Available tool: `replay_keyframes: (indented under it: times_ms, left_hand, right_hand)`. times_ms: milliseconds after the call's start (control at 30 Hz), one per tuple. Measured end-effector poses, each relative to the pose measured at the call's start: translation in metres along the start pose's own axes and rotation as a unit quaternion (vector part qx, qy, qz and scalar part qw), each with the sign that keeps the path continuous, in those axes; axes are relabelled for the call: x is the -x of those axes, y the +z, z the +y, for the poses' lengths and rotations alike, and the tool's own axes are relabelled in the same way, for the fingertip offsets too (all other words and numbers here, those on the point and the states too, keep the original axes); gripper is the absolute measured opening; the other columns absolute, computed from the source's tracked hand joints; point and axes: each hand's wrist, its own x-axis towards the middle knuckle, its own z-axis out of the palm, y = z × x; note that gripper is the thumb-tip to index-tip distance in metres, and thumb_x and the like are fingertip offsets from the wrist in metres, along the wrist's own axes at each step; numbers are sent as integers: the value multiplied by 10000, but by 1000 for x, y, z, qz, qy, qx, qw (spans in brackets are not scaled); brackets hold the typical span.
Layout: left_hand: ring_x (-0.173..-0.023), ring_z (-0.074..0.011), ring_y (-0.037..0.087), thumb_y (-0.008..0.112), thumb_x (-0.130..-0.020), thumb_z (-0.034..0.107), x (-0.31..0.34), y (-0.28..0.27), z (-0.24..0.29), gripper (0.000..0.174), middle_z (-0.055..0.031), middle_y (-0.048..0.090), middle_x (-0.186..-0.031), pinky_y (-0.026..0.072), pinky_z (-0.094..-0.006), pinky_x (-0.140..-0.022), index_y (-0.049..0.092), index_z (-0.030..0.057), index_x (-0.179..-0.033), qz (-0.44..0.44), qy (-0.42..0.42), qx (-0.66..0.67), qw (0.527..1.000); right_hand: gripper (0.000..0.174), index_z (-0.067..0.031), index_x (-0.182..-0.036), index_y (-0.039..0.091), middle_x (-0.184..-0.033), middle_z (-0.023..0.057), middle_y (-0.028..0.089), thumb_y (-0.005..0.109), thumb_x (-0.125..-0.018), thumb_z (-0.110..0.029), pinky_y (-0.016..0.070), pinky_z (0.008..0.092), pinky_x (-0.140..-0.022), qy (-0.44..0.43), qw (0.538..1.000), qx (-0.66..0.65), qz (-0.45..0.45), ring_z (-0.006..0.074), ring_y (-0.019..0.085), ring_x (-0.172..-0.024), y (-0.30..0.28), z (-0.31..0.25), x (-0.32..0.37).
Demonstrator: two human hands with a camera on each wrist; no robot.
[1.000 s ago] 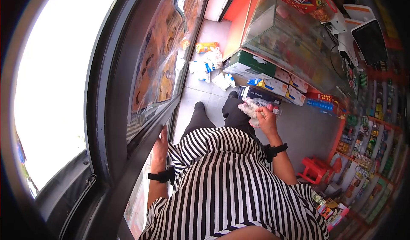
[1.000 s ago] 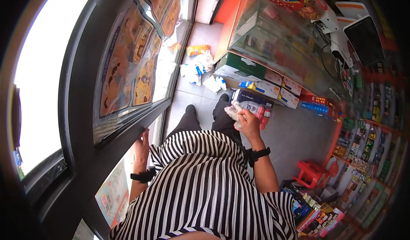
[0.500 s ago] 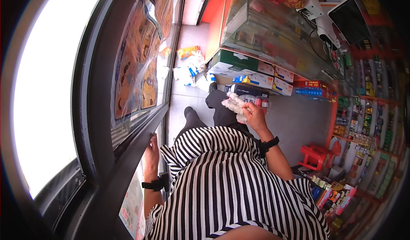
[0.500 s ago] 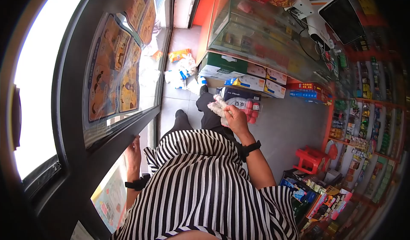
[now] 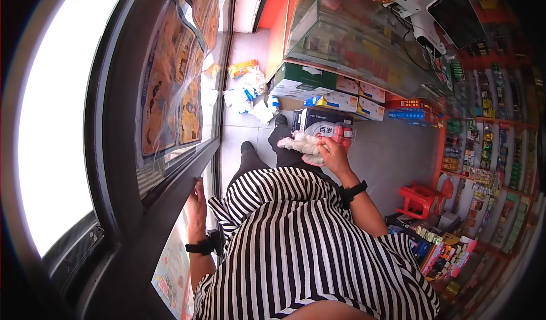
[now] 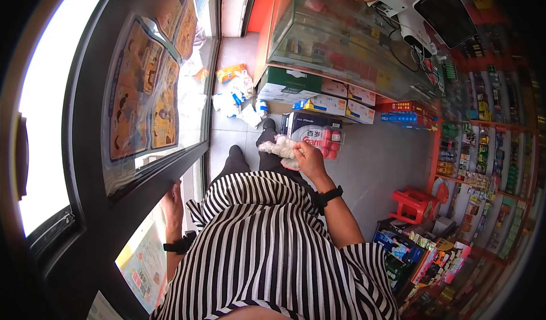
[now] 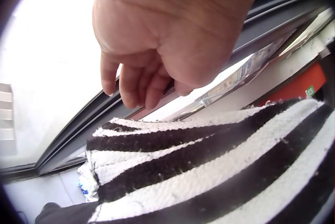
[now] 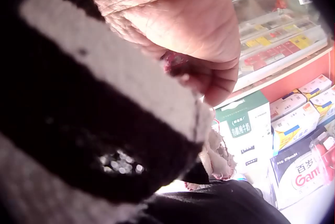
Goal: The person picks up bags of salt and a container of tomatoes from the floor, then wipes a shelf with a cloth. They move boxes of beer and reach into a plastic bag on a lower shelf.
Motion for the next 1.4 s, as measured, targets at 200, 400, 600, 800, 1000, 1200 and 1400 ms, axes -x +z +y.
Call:
replay_keyframes:
  times_ms: [200,400,600,800,1000,1200,1400]
  left_hand:
    - [-930,-182,569,517,-946,270,2,-1,8,334,-110,605,-960,435,-314,-848,526,-39,-1074,-1,-28,22,999]
    - [-904,-178,566,513,-947,274,3,1,-3,312,-108,605,-930,431,-309,-846,542,-21,-1047,14,-27,2,1000]
    - [-910,-171,557,510,-950,273,3,5,-6,316,-88,590,-968,430,-313,-863,537,-23,-1059,4,-39,40,998]
    - [-987,-193,563,499,-953,300,3,0,-11,383,-118,602,-1038,427,-322,-896,528,-30,-1145,-1,-46,60,997]
    - [-1008,-197,549,491,-955,305,5,-5,8,406,-127,593,-1046,403,-319,-937,500,-45,-1160,-16,-57,65,996]
    - [-999,-186,546,494,-952,322,6,-8,14,409,-120,582,-1043,405,-321,-930,497,-43,-1135,-25,-76,61,995]
    - [-981,-185,546,497,-949,329,9,-8,13,404,-120,583,-1025,410,-330,-919,500,-39,-1114,-17,-70,67,995]
  right_hand:
    - [127,-39,-926,614,-836,111,665,589,-817,-99,492,295,-693,-8,1000,27,2,186,650,-778,-1,-6,0]
    - [122,-32,-906,603,-845,152,651,587,-809,-103,489,342,-684,-33,999,15,12,288,641,-789,-3,-3,-3]
    - [121,-31,-903,600,-838,151,649,586,-811,-108,489,338,-682,-2,1000,-7,20,286,641,-783,-11,12,4]
    - [119,-26,-910,605,-821,124,655,588,-817,-99,488,315,-677,4,999,-10,48,229,641,-759,-8,28,6]
    - [107,-21,-907,611,-778,87,657,589,-823,-84,485,287,-659,18,998,-22,63,148,629,-719,-12,37,4]
    - [113,-38,-902,608,-810,140,654,594,-830,-124,492,334,-665,36,997,-39,62,269,649,-756,-19,35,-4]
    - [100,-45,-891,601,-807,139,650,595,-826,-121,489,338,-657,24,998,-27,51,273,650,-759,-12,44,-11]
